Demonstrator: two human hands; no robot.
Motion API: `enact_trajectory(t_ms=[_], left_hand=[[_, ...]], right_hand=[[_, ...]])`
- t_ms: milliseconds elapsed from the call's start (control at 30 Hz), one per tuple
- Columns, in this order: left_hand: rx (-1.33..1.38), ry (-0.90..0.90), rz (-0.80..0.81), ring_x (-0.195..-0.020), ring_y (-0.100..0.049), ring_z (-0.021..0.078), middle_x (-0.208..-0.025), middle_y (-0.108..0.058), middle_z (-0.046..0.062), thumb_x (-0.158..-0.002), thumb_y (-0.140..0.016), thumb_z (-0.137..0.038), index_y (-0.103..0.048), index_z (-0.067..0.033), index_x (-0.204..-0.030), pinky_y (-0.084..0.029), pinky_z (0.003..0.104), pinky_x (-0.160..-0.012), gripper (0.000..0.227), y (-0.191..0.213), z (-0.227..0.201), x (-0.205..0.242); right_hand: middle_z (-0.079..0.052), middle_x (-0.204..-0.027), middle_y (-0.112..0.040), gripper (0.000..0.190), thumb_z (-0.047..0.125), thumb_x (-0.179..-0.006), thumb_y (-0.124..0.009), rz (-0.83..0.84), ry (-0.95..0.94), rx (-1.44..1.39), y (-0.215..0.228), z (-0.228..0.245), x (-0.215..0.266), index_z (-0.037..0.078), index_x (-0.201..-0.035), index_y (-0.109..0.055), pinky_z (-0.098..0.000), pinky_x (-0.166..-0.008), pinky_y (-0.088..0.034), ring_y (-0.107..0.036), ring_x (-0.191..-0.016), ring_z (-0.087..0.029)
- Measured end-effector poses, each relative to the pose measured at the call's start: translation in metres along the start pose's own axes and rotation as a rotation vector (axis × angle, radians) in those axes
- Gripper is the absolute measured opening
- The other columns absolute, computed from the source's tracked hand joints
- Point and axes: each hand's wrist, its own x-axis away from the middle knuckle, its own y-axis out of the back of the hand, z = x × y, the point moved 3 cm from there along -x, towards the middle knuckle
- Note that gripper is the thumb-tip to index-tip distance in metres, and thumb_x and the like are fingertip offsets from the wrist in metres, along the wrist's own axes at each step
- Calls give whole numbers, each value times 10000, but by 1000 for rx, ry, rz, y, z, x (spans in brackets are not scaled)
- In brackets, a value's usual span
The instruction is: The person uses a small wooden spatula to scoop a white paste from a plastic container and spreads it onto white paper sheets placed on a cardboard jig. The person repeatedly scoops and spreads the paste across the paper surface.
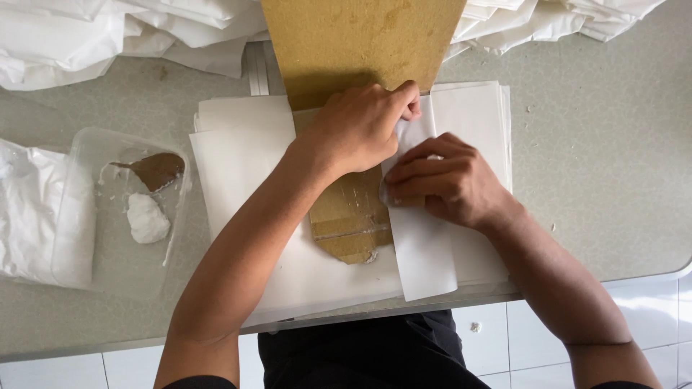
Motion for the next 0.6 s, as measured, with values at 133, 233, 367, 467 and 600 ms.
enact_trajectory(t_ms=[133, 233, 367, 467, 600], left_hand=[[-36, -12, -50, -966, -743, 422, -1072, -792, 122, -877, -427, 38, -557, -103, -1065, -592, 595, -752, 268, -6, -1, 2], [-66, -21, -123, -926, -751, 426, -1031, -794, 134, -902, -475, 0, -580, -94, -1104, -587, 608, -728, 246, -12, -2, 9], [-26, -119, -299, -849, -757, 404, -945, -782, 126, -924, -662, -148, -555, -137, -1147, -595, 588, -703, 247, -2, -6, 26], [40, -260, -673, -702, -640, 259, -822, -694, 25, -953, -701, -169, -532, -140, -1007, -478, 427, -606, 180, 15, 4, 47], [44, -394, -1117, -687, -683, 100, -797, -695, -46, -931, -778, -67, -581, -110, -863, -464, 226, -581, 213, 25, 33, 74]], right_hand=[[13, -919, -769, 290, -25, -708, -614, 107, 64, -213, -5, 24, -5, 187, -799, -789, -423, -715, -553, -711, -893, -290], [-75, -853, -792, 212, -90, -696, -731, 100, 36, -519, 0, 42, -12, 105, -737, -803, -401, -623, -577, -709, -706, -312], [-83, -973, -770, 124, 16, -756, -819, -90, -77, -436, 4, 25, 1, 131, -802, -830, -391, -664, -585, -726, -759, -262], [-115, -1080, -698, 152, -17, -830, -738, -161, -109, -336, 4, 8, 17, 95, -910, -801, -331, -779, -599, -724, -872, -227], [-202, -1012, -683, 157, -126, -899, -717, -286, -83, -192, 2, -2, 20, 19, -947, -750, -309, -815, -610, -698, -955, -245]])
